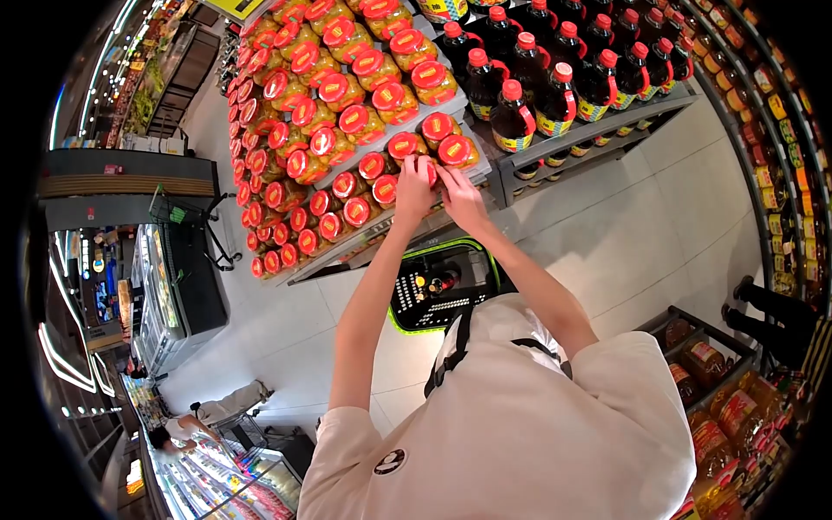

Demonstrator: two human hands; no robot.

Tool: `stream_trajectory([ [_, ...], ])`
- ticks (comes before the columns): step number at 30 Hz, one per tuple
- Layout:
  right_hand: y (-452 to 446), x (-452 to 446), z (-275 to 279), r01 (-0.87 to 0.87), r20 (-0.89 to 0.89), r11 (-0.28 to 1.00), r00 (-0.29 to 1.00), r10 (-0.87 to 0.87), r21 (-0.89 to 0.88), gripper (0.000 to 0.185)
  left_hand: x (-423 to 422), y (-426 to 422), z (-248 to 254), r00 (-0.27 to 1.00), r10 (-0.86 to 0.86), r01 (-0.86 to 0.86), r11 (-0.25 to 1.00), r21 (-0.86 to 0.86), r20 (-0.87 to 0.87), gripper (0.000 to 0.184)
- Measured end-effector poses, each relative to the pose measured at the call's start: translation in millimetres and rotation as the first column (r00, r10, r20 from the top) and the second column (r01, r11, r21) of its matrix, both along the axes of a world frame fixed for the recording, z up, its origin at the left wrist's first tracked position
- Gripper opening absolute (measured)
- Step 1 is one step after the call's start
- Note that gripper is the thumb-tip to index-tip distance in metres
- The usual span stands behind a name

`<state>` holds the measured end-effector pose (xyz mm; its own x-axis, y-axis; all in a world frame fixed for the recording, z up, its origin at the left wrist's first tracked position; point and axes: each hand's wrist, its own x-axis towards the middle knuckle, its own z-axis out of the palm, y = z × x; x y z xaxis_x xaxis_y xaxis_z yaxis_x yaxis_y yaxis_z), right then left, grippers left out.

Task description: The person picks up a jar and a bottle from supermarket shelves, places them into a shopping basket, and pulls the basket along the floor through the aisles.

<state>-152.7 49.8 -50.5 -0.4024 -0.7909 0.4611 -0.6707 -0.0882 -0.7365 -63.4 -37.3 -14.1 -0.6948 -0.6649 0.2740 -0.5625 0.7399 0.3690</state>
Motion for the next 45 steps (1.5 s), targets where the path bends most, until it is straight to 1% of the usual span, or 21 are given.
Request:
stream_trajectory([
  [3, -1, -2, 2, 0.011, -0.037, 1.0, 0.999, -0.01, 0.013, 0.052, -3, -2, -12, 0.998, 0.02, -0.019, 1.0, -0.008, 0.065, 0.05],
  [5, -1, -2, 2, 0.02, -0.063, 1.0, 0.998, -0.019, 0.018, 0.053, -2, -7, -22, 0.987, 0.001, 0.015, 0.995, -0.097, 0.16, 0.05],
  [7, -2, -1, 3, 0.015, -0.104, 0.997, 0.995, -0.007, 0.08, 0.055, -1, -6, -20, 0.986, 0.003, 0.014, 0.995, -0.104, 0.164, 0.051],
  [11, -4, -1, 5, 0.043, -0.14, 0.997, 0.99, -0.035, 0.059, 0.055, -3, 0, -9, 0.977, 0.014, 0.02, 0.988, -0.155, 0.213, 0.047],
  [16, -6, 1, 5, 0.069, -0.151, 0.989, 0.987, -0.049, 0.13, 0.052, -1, 5, -17, 0.984, 0.043, -0.018, 0.989, -0.144, 0.171, 0.049],
  [18, -8, 0, 4, 0.067, -0.165, 0.991, 0.985, -0.047, 0.119, 0.052, -1, 6, -17, 0.986, 0.05, -0.025, 0.988, -0.152, 0.16, 0.049],
  [20, -8, 0, 2, 0.064, -0.18, 0.992, 0.983, -0.044, 0.11, 0.052, 0, 8, -15, 0.98, 0.044, -0.031, 0.997, -0.069, 0.194, 0.051],
  [27, -6, -3, 16, -0.005, -0.127, 0.997, 0.992, 0.015, 0.08, 0.052, 3, 8, 0, 0.982, 0.025, -0.014, 0.998, -0.062, 0.185, 0.049],
  [29, -4, -8, 28, -0.035, -0.13, 0.998, 0.991, 0.042, 0.051, 0.052, 5, 6, 4, 0.995, 0.039, -0.028, 0.993, -0.115, 0.092, 0.05],
  [32, 2, -18, 54, -0.151, -0.067, 0.987, 0.986, 0.154, 0.045, 0.054, 14, 13, 29, 1.0, 0.018, -0.018, 0.999, -0.031, 0.002, 0.056],
  [34, 9, -25, 70, -0.288, 0.143, 0.952, 0.951, 0.272, 0.104, 0.056, 22, 21, 51, 0.999, 0.024, -0.025, 1.0, -0.013, -0.022, 0.062],
  [36, 14, -33, 80, -0.341, 0.223, 0.928, 0.926, 0.304, 0.149, 0.06, 31, 28, 77, 0.996, 0.028, -0.012, 0.985, 0.171, -0.087, 0.066],
  [37, 18, -36, 86, -0.461, 0.392, 0.871, 0.842, 0.37, 0.17, 0.062, 36, 32, 95, 0.996, 0.019, 0.007, 0.959, 0.284, -0.089, 0.066],
  [38, 22, -37, 89, -0.579, 0.554, 0.797, 0.726, 0.408, 0.172, 0.064, 40, 36, 110, 0.991, -0.015, 0.055, 0.948, 0.313, -0.13, 0.065],
  [39, 27, -36, 86, -0.667, 0.671, 0.738, 0.593, 0.445, 0.1, 0.07, 44, 42, 119, 0.99, -0.033, 0.083, 0.926, 0.368, -0.141, 0.064],
  [40, 33, -29, 87, -0.686, 0.682, 0.719, 0.578, 0.447, 0.11, 0.07, 49, 46, 127, 0.987, -0.048, 0.11, 0.901, 0.419, -0.155, 0.063],
  [41, 38, -24, 88, -0.758, 0.763, 0.652, 0.434, 0.479, 0.021, 0.073, 54, 48, 134, 0.983, -0.102, 0.165, 0.851, 0.499, -0.151, 0.063],
  [42, 44, -19, 92, -0.808, 0.826, 0.584, 0.278, 0.491, -0.075, 0.075, 58, 53, 143, 0.985, -0.077, 0.146, 0.848, 0.51, -0.154, 0.063],
  [43, 50, -12, 100, -0.804, 0.84, 0.567, 0.174, 0.513, -0.179, 0.077, 61, 58, 152, 0.974, -0.145, 0.218, 0.815, 0.537, -0.176, 0.064],
  [44, 59, -8, 104, -0.816, 0.847, 0.552, 0.165, 0.504, -0.169, 0.077, 65, 63, 156, 0.956, -0.211, 0.29, 0.777, 0.559, -0.204, 0.065],
  [45, 68, -4, 108, -0.822, 0.92, 0.555, 0.115, 0.375, -0.124, 0.075, 70, 66, 155, 0.961, -0.201, 0.276, 0.726, 0.63, -0.188, 0.065],
])
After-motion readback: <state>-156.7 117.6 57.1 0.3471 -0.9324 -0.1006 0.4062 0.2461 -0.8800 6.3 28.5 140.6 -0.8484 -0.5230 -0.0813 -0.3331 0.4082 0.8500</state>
